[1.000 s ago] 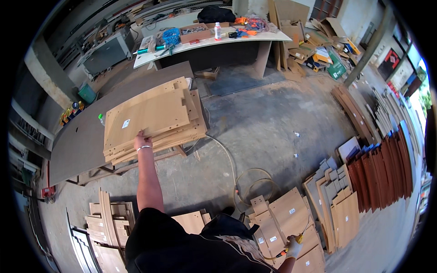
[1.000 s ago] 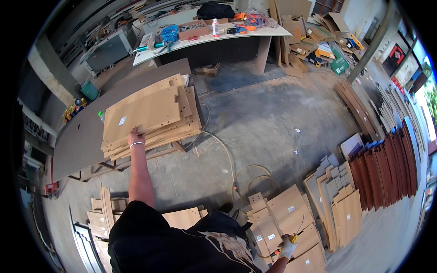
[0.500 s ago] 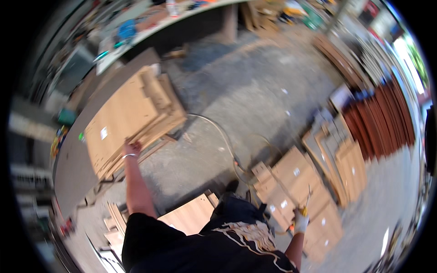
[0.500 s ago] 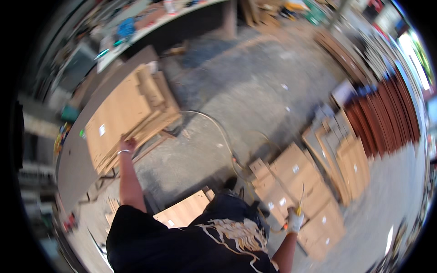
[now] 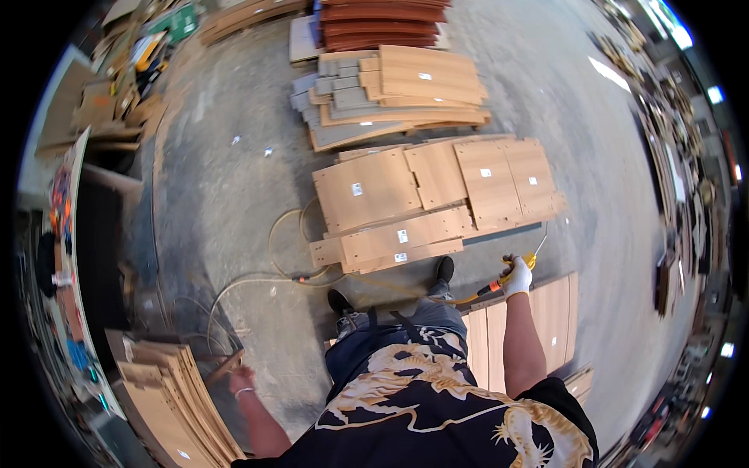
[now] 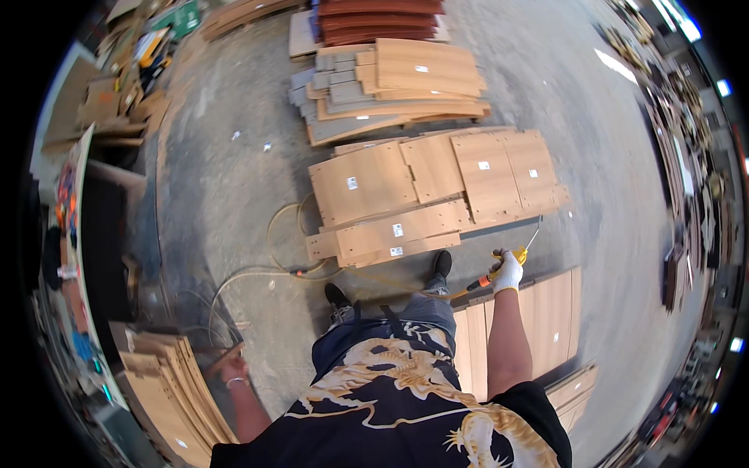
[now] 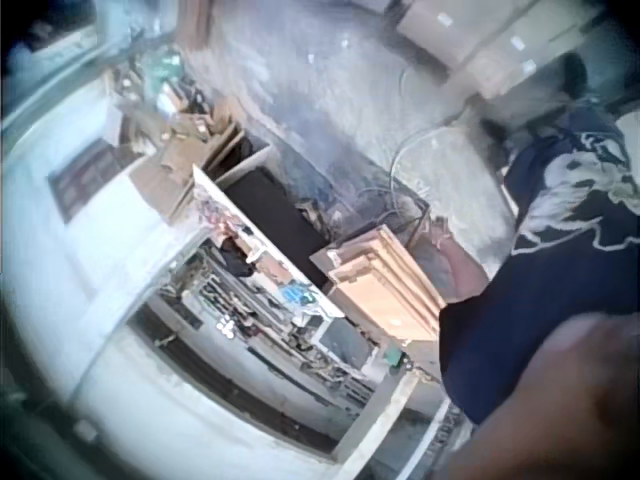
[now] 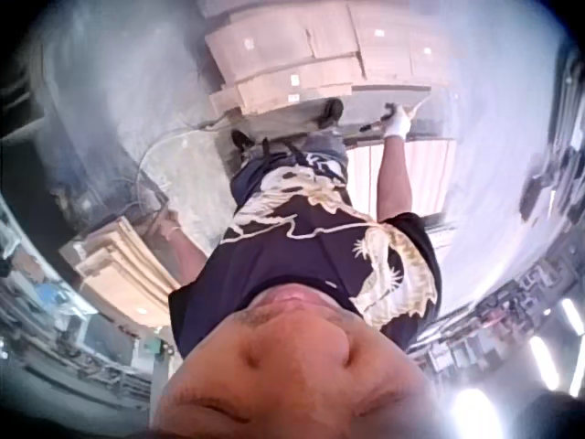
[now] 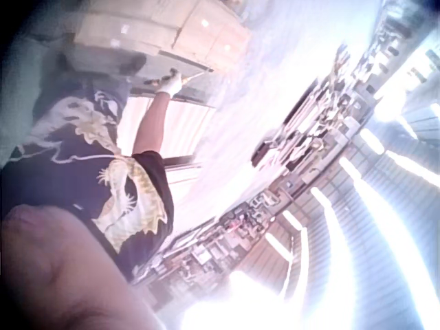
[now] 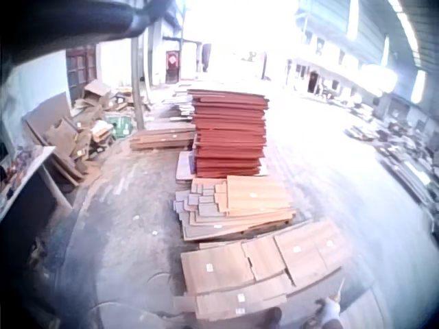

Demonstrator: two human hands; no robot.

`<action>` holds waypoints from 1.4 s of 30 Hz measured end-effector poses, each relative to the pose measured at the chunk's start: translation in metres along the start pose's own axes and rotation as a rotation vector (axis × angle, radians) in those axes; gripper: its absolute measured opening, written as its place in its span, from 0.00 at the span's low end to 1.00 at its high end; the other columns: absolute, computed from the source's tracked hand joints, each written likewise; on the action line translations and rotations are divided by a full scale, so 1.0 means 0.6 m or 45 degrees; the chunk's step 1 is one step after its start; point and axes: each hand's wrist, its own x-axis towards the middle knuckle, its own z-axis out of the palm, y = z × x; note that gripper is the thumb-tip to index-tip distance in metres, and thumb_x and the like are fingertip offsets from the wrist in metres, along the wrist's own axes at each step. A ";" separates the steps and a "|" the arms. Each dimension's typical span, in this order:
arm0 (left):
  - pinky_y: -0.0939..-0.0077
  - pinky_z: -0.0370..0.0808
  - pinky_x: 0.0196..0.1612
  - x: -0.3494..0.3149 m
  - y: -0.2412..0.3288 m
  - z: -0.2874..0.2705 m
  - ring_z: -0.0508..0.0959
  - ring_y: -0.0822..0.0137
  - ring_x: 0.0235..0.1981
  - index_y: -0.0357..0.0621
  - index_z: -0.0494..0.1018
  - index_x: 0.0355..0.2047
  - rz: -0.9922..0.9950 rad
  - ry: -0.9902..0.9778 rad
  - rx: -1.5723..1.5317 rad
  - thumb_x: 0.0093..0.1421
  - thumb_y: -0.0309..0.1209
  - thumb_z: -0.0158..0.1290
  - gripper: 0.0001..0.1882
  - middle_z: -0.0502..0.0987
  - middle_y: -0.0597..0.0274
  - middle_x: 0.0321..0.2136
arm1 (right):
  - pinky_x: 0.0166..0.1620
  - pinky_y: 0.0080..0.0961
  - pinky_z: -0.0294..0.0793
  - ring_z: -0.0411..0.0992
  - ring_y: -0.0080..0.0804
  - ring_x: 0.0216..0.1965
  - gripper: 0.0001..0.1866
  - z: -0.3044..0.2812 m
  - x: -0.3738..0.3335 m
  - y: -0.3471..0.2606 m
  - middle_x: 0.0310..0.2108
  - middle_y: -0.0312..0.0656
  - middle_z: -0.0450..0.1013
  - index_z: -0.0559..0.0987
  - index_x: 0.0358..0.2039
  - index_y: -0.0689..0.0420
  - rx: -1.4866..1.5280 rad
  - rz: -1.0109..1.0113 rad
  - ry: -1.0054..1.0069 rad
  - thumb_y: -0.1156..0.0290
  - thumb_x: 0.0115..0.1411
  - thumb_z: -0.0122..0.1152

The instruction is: The person repeatedly picks up flat wooden panels from a stack, sprays their surfaces with a handheld spray gun, and places them onto a separate stack. The person handles the panels one at a time throughout the clip.

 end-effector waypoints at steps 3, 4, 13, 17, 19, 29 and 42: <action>0.67 0.72 0.23 -0.009 -0.151 0.209 0.73 0.63 0.20 0.39 0.72 0.35 -0.469 -0.216 0.293 0.64 0.39 0.45 0.15 0.76 0.56 0.24 | 0.23 0.25 0.69 0.65 0.24 0.19 0.07 -0.049 0.097 -0.024 0.31 0.41 0.76 0.76 0.35 0.55 0.354 0.214 -0.074 0.65 0.64 0.54; 0.67 0.75 0.23 -0.040 -0.212 0.286 0.75 0.62 0.21 0.39 0.71 0.39 -0.287 -0.165 0.564 0.64 0.38 0.46 0.14 0.77 0.55 0.26 | 0.23 0.25 0.69 0.66 0.24 0.20 0.08 -0.067 0.128 -0.028 0.32 0.42 0.77 0.76 0.35 0.54 0.470 0.268 -0.126 0.64 0.65 0.53; 0.70 0.80 0.30 -0.219 -0.780 0.981 0.82 0.65 0.28 0.39 0.73 0.45 -0.234 -0.862 1.526 0.63 0.32 0.55 0.13 0.81 0.57 0.32 | 0.15 0.20 0.58 0.62 0.28 0.14 0.08 -0.129 0.343 0.198 0.29 0.50 0.74 0.71 0.35 0.56 0.637 1.108 -0.061 0.65 0.67 0.48; 0.77 0.75 0.31 -0.172 -1.059 1.227 0.77 0.72 0.26 0.37 0.74 0.40 -0.155 -1.086 1.631 0.62 0.28 0.54 0.09 0.79 0.61 0.31 | 0.15 0.21 0.54 0.56 0.24 0.11 0.06 -0.129 0.357 0.243 0.27 0.48 0.74 0.73 0.35 0.55 0.720 1.276 -0.140 0.68 0.66 0.50; 0.77 0.71 0.29 -0.150 -1.180 1.317 0.74 0.75 0.26 0.40 0.74 0.39 -0.091 -1.012 1.383 0.61 0.29 0.55 0.08 0.78 0.64 0.31 | 0.15 0.23 0.55 0.57 0.25 0.11 0.05 -0.138 0.373 0.247 0.28 0.49 0.75 0.73 0.34 0.54 0.784 1.317 -0.193 0.69 0.66 0.51; 0.65 0.75 0.46 -0.150 -1.352 1.498 0.79 0.64 0.43 0.45 0.70 0.51 -0.335 -0.645 1.502 0.58 0.47 0.60 0.27 0.78 0.61 0.44 | 0.18 0.28 0.64 0.64 0.31 0.13 0.05 -0.213 0.469 0.241 0.30 0.50 0.76 0.74 0.36 0.57 0.813 1.327 -0.107 0.70 0.62 0.58; 0.69 0.73 0.46 -0.304 -1.232 1.488 0.76 0.64 0.40 0.30 0.72 0.46 0.205 -0.975 1.047 0.55 0.35 0.63 0.24 0.78 0.57 0.41 | 0.14 0.27 0.65 0.63 0.30 0.09 0.03 -0.107 0.516 0.166 0.28 0.50 0.77 0.74 0.35 0.60 0.444 1.096 -0.380 0.76 0.60 0.54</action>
